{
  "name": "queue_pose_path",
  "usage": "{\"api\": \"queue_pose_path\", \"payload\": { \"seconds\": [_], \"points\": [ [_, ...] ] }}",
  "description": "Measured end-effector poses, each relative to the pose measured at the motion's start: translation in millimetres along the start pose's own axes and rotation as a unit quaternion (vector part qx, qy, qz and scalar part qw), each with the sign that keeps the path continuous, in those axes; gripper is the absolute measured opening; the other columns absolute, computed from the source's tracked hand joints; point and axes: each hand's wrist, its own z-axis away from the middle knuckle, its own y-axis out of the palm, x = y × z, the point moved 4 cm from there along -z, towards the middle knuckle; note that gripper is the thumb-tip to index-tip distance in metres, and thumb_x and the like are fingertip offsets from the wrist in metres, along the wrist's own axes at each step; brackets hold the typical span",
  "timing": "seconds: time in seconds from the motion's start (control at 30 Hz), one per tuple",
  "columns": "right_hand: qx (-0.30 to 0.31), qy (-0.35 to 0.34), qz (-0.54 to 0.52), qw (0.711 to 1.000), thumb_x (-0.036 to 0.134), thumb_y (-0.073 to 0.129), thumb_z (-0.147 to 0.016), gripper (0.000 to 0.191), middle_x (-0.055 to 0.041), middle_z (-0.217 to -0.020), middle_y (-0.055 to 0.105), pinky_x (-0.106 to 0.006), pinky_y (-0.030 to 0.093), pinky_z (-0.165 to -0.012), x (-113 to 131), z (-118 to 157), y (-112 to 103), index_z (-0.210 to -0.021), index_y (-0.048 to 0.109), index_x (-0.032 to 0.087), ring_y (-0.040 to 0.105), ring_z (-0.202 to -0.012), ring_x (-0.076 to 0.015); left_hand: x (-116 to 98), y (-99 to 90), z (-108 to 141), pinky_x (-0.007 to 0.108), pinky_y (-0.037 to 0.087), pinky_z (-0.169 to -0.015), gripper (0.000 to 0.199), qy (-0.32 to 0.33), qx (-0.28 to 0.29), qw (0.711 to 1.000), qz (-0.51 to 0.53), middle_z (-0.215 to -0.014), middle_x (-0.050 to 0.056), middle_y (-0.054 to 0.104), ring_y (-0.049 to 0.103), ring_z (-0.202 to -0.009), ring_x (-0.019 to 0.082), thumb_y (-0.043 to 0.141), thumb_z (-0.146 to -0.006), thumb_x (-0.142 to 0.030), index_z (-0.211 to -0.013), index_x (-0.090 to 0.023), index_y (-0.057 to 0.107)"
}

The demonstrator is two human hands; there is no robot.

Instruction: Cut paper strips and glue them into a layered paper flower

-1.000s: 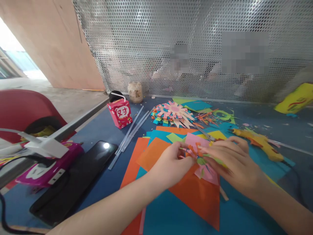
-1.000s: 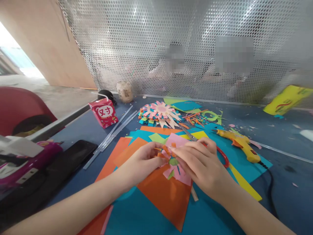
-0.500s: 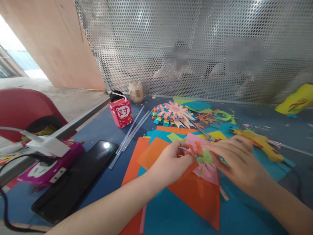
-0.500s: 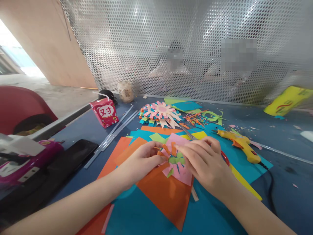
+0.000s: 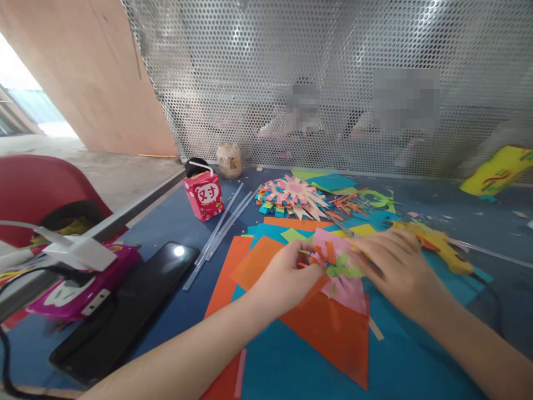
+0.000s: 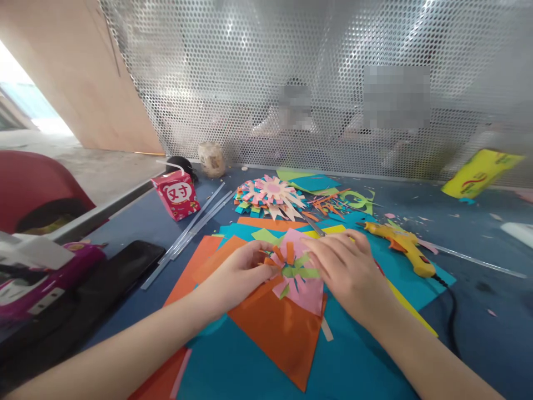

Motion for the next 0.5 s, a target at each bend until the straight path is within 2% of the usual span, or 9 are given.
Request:
{"api": "queue_pose_path", "payload": {
  "seconds": [0.07,0.17,0.23,0.3,0.37,0.4,0.47,0.5],
  "points": [
    [-0.011,0.042,-0.002,0.999,0.016,0.05,-0.086,0.018,-0.0086,-0.089,0.067,-0.042,0.043,-0.082,-13,1,-3,-0.102,0.058,0.017,0.06,-0.085,-0.0243,-2,-1.1,1,0.023,0.041,-0.056,0.029,0.04,-0.006,0.999,-0.026,-0.092,0.006,0.062,0.059,-0.074,0.015,0.051,-0.074,-0.023,-0.102,-0.018,0.053],
    [-0.059,0.129,-0.019,0.99,0.021,0.052,-0.084,0.016,-0.0079,-0.09,0.068,-0.04,0.047,-0.084,-36,3,-10,-0.097,0.062,0.02,0.062,-0.089,-0.0248,-4,-2.5,4,0.026,0.044,-0.06,0.029,0.107,-0.021,0.992,-0.067,-0.088,0.005,0.062,0.059,-0.073,0.016,0.051,-0.077,-0.029,-0.103,-0.019,0.052],
    [-0.088,0.175,-0.03,0.98,0.025,0.053,-0.084,0.014,-0.0072,-0.089,0.069,-0.04,0.05,-0.082,-44,4,-14,-0.091,0.063,0.022,0.063,-0.087,-0.0247,-7,-4.0,6,0.03,0.046,-0.066,0.029,0.136,-0.04,0.984,-0.107,-0.091,0.006,0.062,0.059,-0.08,0.019,0.051,-0.078,-0.033,-0.102,-0.019,0.052],
    [-0.087,0.227,-0.09,0.966,0.03,0.052,-0.084,0.015,-0.0054,-0.089,0.07,-0.037,0.055,-0.074,-46,5,-15,-0.092,0.062,0.023,0.066,-0.081,-0.0234,-10,-8.0,9,0.037,0.045,-0.078,0.032,0.162,-0.094,0.967,-0.171,-0.102,0.009,0.06,0.056,-0.095,0.024,0.054,-0.076,-0.034,-0.103,-0.019,0.053],
    [-0.045,0.287,-0.245,0.925,0.032,0.052,-0.084,0.021,-0.0044,-0.094,0.07,-0.034,0.057,-0.066,-43,6,-8,-0.104,0.057,0.026,0.068,-0.078,-0.0224,-17,-11.7,13,0.045,0.038,-0.091,0.038,0.203,-0.153,0.939,-0.231,-0.115,0.012,0.055,0.047,-0.111,0.029,0.059,-0.073,-0.033,-0.108,-0.019,0.052],
    [-0.017,0.31,-0.339,0.888,0.032,0.052,-0.085,0.026,-0.0043,-0.097,0.07,-0.033,0.058,-0.064,-40,7,-3,-0.111,0.053,0.027,0.068,-0.079,-0.0221,-20,-12.2,15,0.046,0.034,-0.095,0.042,0.227,-0.167,0.929,-0.239,-0.12,0.012,0.053,0.043,-0.116,0.03,0.061,-0.073,-0.033,-0.111,-0.018,0.051],
    [0.042,0.321,-0.488,0.81,0.032,0.052,-0.085,0.036,-0.005,-0.102,0.069,-0.033,0.058,-0.069,-29,7,5,-0.12,0.045,0.03,0.067,-0.084,-0.0218,-23,-10.5,17,0.043,0.034,-0.096,0.048,0.257,-0.142,0.936,-0.193,-0.122,0.011,0.053,0.043,-0.118,0.027,0.062,-0.074,-0.035,-0.117,-0.019,0.048],
    [0.069,0.311,-0.522,0.791,0.032,0.051,-0.086,0.038,-0.0058,-0.104,0.068,-0.034,0.057,-0.072,-22,7,7,-0.123,0.042,0.031,0.066,-0.087,-0.0215,-24,-8.6,17,0.039,0.038,-0.093,0.05,0.26,-0.112,0.948,-0.147,-0.12,0.011,0.055,0.047,-0.114,0.025,0.063,-0.074,-0.035,-0.118,-0.02,0.046]
  ]
}}
